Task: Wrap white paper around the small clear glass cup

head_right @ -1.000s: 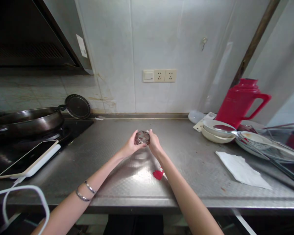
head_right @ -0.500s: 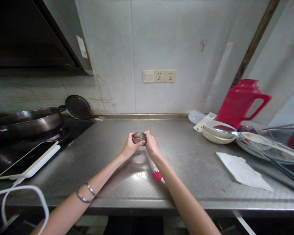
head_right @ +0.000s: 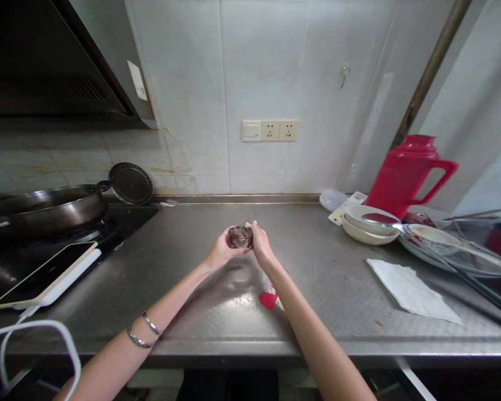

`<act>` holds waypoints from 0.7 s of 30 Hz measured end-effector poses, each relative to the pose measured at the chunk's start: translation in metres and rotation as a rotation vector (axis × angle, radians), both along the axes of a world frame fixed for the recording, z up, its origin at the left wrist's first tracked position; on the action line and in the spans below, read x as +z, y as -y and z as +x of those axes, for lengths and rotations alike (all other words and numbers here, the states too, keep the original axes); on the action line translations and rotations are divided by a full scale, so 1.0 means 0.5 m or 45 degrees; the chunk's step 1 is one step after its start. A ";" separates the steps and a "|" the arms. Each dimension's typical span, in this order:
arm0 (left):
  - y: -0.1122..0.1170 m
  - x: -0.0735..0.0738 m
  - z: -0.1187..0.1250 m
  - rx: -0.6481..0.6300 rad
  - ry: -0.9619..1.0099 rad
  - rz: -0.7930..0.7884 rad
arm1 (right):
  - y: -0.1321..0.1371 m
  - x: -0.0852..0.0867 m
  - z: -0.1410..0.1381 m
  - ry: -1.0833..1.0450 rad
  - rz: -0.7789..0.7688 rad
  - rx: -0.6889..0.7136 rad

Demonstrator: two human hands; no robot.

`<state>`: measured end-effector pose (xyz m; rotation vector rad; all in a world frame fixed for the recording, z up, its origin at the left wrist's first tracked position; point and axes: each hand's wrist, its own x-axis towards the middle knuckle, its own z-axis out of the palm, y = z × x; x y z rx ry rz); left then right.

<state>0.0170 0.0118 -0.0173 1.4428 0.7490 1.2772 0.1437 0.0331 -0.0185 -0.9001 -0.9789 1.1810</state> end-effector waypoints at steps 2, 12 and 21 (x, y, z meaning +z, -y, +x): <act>-0.002 -0.001 0.000 0.046 -0.021 0.048 | 0.003 0.002 -0.005 -0.002 0.019 0.004; -0.007 -0.008 -0.012 0.557 -0.293 0.335 | 0.030 0.013 -0.021 0.130 0.040 -0.055; -0.020 0.001 -0.030 0.681 -0.395 0.534 | 0.017 0.008 0.004 0.468 -0.041 -0.070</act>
